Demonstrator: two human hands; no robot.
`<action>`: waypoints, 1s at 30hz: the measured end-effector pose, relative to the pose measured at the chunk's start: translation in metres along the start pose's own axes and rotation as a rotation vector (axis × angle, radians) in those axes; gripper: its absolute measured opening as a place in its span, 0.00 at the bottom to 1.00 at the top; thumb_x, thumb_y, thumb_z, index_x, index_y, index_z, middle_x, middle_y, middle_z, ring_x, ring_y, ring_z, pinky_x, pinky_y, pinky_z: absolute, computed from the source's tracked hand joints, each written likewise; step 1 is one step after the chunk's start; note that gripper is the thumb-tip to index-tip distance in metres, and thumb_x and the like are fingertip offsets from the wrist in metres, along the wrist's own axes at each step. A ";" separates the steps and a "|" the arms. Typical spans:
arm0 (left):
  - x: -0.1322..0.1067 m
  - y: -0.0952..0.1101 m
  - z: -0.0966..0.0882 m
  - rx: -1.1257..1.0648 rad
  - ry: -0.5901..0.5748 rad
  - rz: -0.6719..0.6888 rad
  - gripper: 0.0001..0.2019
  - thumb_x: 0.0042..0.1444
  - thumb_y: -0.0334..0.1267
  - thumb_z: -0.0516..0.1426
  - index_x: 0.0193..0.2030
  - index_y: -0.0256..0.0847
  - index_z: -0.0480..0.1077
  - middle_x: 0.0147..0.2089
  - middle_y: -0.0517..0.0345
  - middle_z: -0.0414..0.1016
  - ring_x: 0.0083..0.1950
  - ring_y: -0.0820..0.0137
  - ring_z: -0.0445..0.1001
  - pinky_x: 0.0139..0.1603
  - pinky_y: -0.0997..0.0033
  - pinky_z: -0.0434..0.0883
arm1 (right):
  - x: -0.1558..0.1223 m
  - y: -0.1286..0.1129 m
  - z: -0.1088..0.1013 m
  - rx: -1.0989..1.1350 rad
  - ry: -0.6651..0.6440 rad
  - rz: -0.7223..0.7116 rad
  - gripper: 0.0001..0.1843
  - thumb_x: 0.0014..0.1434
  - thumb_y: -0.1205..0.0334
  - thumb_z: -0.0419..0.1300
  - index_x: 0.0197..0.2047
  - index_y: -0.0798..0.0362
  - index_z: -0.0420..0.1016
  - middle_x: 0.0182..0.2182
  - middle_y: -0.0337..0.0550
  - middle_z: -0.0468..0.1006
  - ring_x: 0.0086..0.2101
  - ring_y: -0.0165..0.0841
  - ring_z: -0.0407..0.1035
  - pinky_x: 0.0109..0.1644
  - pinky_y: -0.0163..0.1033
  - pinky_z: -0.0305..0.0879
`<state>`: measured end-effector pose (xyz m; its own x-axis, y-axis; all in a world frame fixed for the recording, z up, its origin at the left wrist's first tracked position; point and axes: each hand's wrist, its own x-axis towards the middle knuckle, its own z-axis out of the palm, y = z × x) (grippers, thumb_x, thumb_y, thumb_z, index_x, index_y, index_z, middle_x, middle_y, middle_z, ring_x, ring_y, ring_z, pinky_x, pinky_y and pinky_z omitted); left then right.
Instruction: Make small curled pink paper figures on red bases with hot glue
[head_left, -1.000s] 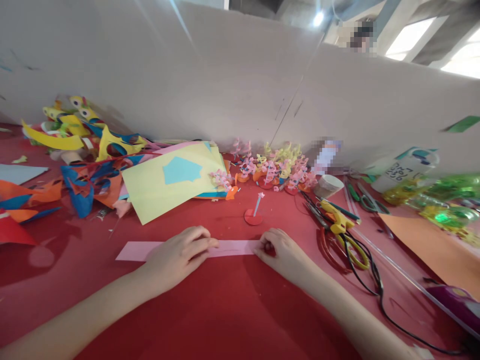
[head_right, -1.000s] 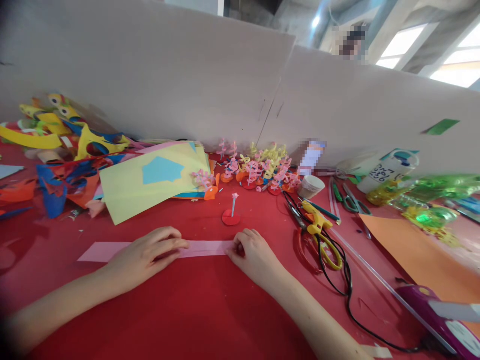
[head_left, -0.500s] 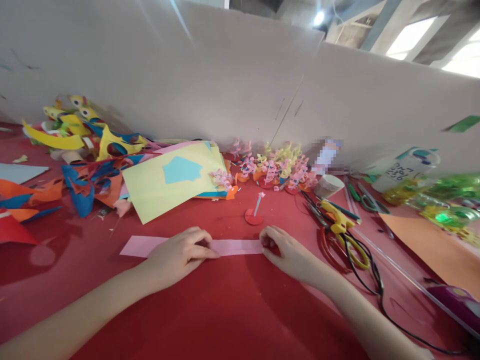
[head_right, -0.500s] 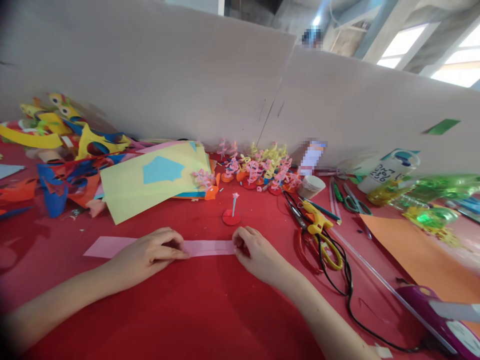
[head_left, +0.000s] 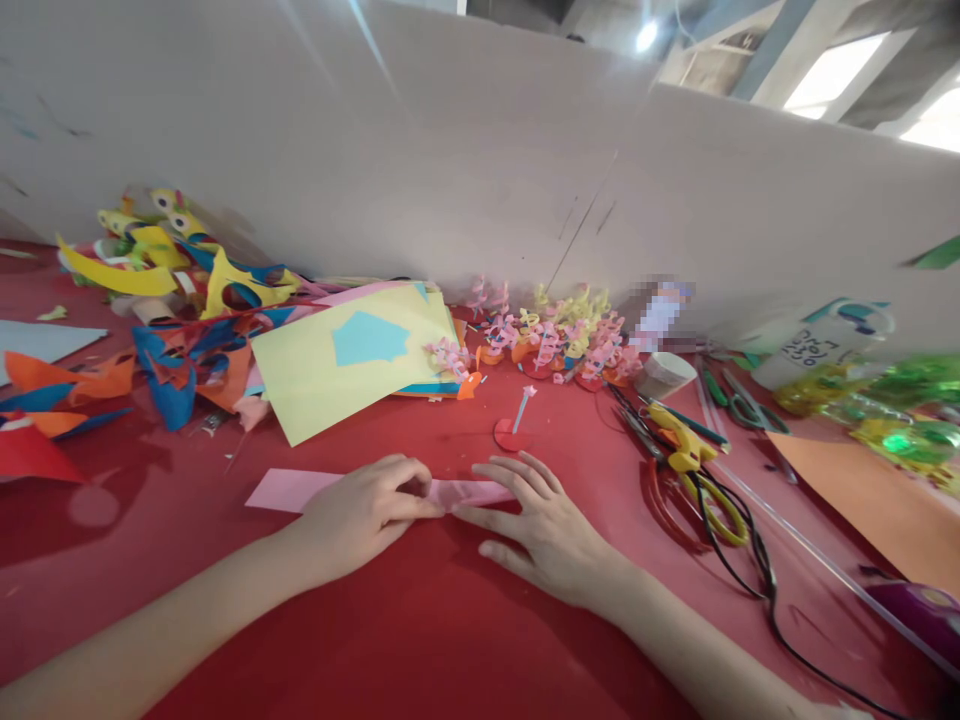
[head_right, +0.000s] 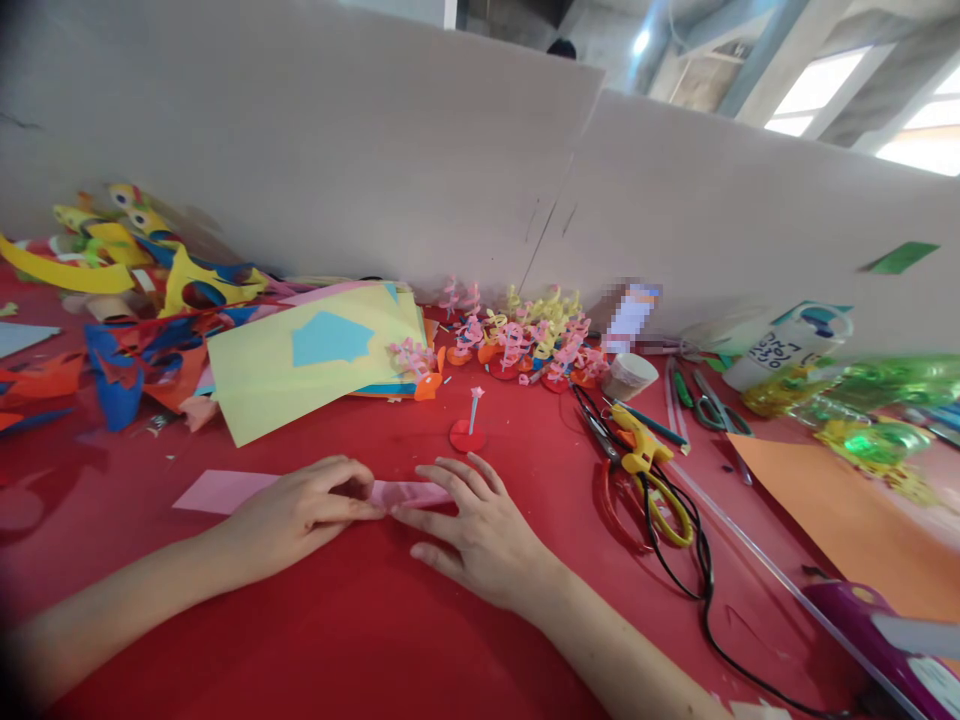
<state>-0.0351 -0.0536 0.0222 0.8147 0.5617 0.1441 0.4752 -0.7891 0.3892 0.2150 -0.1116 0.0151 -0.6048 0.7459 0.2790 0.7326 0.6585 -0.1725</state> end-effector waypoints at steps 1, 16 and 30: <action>0.000 0.001 0.000 0.005 -0.005 -0.006 0.17 0.58 0.27 0.50 0.46 0.51 0.74 0.45 0.53 0.69 0.43 0.66 0.70 0.40 0.67 0.69 | 0.000 0.000 0.001 0.000 -0.007 0.002 0.20 0.63 0.52 0.51 0.58 0.35 0.63 0.58 0.42 0.62 0.58 0.40 0.55 0.62 0.57 0.49; 0.001 0.000 -0.001 0.055 -0.028 -0.002 0.16 0.59 0.28 0.50 0.45 0.51 0.75 0.44 0.52 0.69 0.41 0.66 0.71 0.37 0.67 0.70 | -0.006 0.018 -0.026 0.038 0.077 0.011 0.09 0.51 0.69 0.57 0.29 0.47 0.78 0.46 0.41 0.75 0.51 0.38 0.64 0.56 0.50 0.57; 0.010 0.021 0.004 0.000 -0.038 0.028 0.14 0.59 0.31 0.52 0.44 0.52 0.75 0.42 0.54 0.70 0.40 0.67 0.70 0.36 0.70 0.68 | -0.001 0.009 -0.019 0.404 0.286 0.184 0.07 0.59 0.68 0.55 0.37 0.50 0.73 0.35 0.43 0.77 0.37 0.32 0.71 0.42 0.37 0.67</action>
<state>-0.0152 -0.0659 0.0283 0.8397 0.5295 0.1203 0.4519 -0.8043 0.3858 0.2278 -0.1081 0.0312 -0.3269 0.8330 0.4464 0.6059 0.5473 -0.5774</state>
